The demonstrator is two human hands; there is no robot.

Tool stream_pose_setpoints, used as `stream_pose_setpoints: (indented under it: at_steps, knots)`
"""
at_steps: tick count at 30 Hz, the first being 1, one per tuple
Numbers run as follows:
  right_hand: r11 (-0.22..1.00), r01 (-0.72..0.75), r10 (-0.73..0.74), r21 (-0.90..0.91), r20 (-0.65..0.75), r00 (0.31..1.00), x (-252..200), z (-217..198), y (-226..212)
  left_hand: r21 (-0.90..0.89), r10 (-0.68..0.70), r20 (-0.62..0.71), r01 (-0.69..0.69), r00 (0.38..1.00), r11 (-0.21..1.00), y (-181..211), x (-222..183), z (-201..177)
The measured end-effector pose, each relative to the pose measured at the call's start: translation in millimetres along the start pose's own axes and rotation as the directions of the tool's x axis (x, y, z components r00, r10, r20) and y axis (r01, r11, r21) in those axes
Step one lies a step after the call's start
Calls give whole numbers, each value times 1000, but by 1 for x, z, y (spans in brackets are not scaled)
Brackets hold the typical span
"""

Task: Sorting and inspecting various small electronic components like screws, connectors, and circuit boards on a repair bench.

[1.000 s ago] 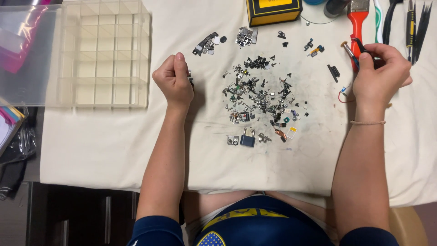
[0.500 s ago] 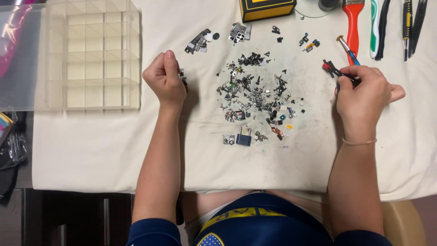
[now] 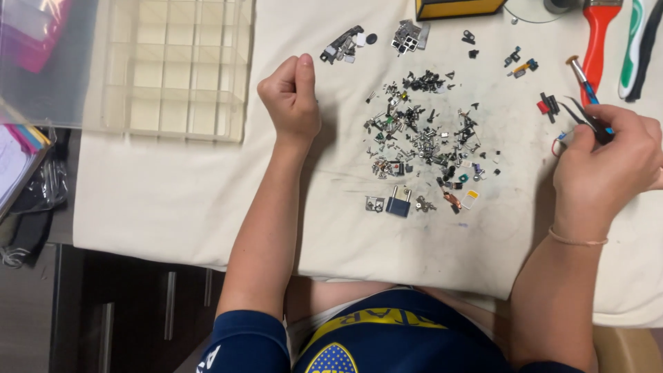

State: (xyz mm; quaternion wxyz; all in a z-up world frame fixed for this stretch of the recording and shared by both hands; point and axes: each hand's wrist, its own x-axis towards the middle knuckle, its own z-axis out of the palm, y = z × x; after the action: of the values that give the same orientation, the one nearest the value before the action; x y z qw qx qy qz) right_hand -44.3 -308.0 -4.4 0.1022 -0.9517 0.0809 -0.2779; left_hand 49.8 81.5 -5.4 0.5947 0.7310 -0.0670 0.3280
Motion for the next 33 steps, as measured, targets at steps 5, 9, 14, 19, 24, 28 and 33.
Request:
stream_pose_setpoints:
  at_steps: [5, 9, 14, 19, 24, 28, 33]
  knots:
    - [920, 191, -241, 341, 110, 964, 5, 16, -91, 32, 12, -4, -12, 1000, 999, -2, 0, 1]
    - [803, 398, -488, 444, 106, 867, 5, 37, -141, 32, 10, 4, -10, 1000, 999, 0, -1, 2]
    - [778, 485, -562, 400, 96, 822, 5, 47, -159, 37, 5, -2, -5, 1000, 999, 2, -1, 0]
    - [772, 512, -577, 376, 78, 813, 7, 51, -162, 8, -8, 13, 8, 1000, 1000, 3, 0, 3]
    - [792, 460, -542, 401, 116, 832, 8, 55, -154, 16, 12, 11, -13, 1000, 1000, 3, 0, 3]
    - [794, 451, -535, 408, 115, 837, 7, 56, -156, 27, 14, 10, -14, 1000, 1000, 2, 1, 4]
    - [788, 420, -512, 450, 102, 853, 4, 58, -154, 37, 15, 17, -15, 1000, 999, 2, -1, 4]
